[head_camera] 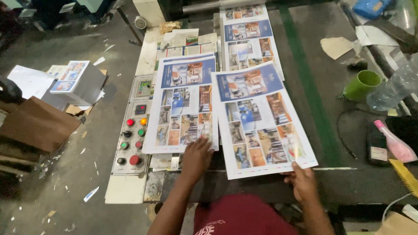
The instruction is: Organizing and aligning printed glossy paper sheets on a printing machine's intake/output tray.
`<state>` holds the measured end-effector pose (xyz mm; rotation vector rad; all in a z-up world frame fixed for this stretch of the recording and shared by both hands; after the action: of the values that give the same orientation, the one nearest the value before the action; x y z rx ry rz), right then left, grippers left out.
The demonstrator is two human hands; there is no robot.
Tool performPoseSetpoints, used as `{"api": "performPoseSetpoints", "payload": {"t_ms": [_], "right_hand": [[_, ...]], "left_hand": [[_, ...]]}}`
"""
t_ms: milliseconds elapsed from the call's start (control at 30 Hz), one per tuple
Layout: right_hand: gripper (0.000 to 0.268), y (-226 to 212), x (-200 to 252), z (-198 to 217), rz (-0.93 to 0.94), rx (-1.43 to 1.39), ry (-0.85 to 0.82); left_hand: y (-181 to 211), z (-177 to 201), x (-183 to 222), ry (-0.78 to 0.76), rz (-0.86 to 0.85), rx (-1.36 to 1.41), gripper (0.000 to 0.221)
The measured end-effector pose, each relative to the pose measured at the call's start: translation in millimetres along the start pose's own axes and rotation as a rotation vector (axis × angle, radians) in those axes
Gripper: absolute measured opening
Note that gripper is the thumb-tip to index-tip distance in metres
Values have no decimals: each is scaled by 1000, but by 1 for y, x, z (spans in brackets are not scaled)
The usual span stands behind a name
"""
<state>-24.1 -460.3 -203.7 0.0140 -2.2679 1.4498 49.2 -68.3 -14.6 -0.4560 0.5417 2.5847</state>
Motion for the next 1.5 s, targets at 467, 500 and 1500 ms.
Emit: {"api": "performPoseSetpoints", "payload": {"t_ms": [467,500,1500], "right_hand": [[33,-9,-22,-17,-172,199,68],[33,-9,-36,-27,-201,214,25],[36,-14,15,-138,-210,-46,-248]], "left_hand": [[-27,33,4,82,-26,-24,13],[-28,40,0,102,0,-8,7],[98,19,-27,4,-279,324,32]]}}
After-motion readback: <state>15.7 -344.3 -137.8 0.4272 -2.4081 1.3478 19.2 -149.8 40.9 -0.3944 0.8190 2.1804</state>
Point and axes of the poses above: each hand's wrist, its own x-axis away from the middle knuckle, its own z-axis out of the back of the hand, y = z × x, the point moved 9 cm from there along -x, towards the middle knuckle, and after that the axes turned 4 degrees about -z, right-handed, at the moved point
